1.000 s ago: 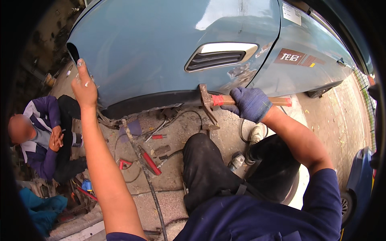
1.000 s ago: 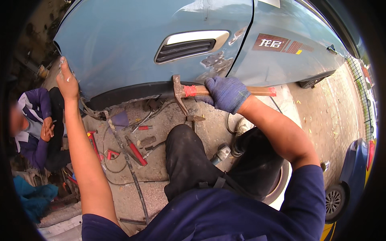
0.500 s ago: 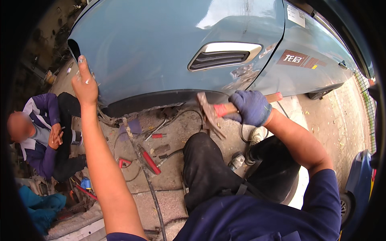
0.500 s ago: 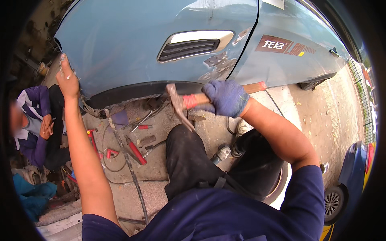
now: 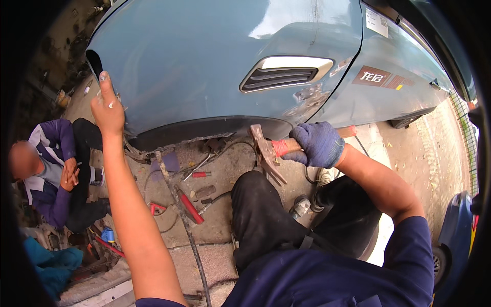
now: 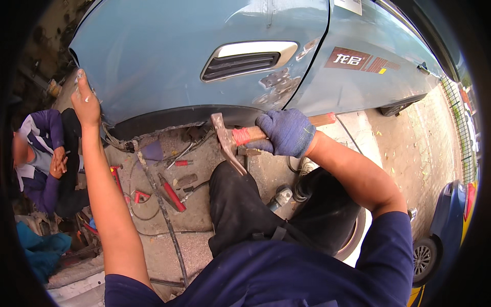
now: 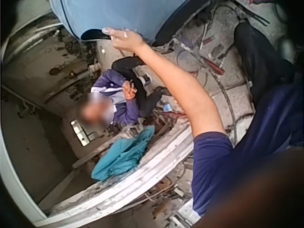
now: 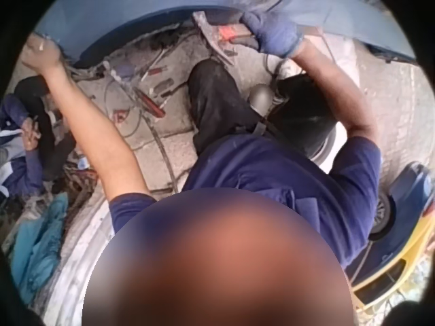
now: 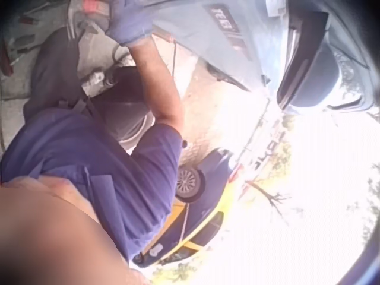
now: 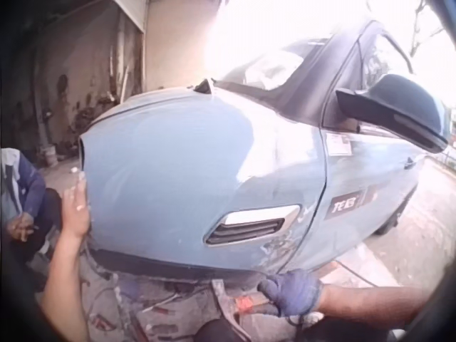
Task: The person uses a hammer and a heat gun to repair a damaged wheel arch on a light blue car. They repeatedly strike the metal to reshape it and apply heat to soften the material, while another person observes nearby.
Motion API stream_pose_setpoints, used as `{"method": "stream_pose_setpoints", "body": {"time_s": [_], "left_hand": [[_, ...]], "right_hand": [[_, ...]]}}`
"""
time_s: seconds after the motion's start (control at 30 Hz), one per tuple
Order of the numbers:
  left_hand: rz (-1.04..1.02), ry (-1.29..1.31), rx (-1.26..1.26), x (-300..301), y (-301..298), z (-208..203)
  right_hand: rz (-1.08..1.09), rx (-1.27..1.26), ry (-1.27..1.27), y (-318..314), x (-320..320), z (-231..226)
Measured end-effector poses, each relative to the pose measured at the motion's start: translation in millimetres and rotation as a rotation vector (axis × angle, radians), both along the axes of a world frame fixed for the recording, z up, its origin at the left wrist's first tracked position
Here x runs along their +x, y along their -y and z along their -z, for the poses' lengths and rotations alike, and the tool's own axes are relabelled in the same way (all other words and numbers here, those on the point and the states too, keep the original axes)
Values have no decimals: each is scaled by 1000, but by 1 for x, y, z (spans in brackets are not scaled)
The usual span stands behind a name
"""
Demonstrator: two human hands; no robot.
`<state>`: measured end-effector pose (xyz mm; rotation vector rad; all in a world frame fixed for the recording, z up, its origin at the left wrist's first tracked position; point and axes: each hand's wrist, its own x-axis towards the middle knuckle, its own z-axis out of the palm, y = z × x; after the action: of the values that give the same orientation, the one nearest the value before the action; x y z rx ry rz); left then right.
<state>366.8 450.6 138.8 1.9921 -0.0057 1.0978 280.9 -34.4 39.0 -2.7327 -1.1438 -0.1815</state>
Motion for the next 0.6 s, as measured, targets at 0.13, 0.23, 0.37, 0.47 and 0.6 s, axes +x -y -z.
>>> {"method": "stream_pose_setpoints", "body": {"time_s": [0.13, 0.23, 0.37, 0.47, 0.6], "left_hand": [[-5, -12, -16, 0, 1, -1], [-22, -65, -25, -1, 0, -1], [-8, -30, 24, -2, -1, 2], [10, -12, -23, 0, -1, 3], [21, 25, -80, -1, 2, 6]], "right_hand": [[187, 136, 62, 0, 4, -4], [182, 50, -53, 1, 0, -6], [31, 44, -59, 1, -9, -5], [102, -67, -125, 4, -11, -5], [199, -202, -266, 13, -10, -8]]}}
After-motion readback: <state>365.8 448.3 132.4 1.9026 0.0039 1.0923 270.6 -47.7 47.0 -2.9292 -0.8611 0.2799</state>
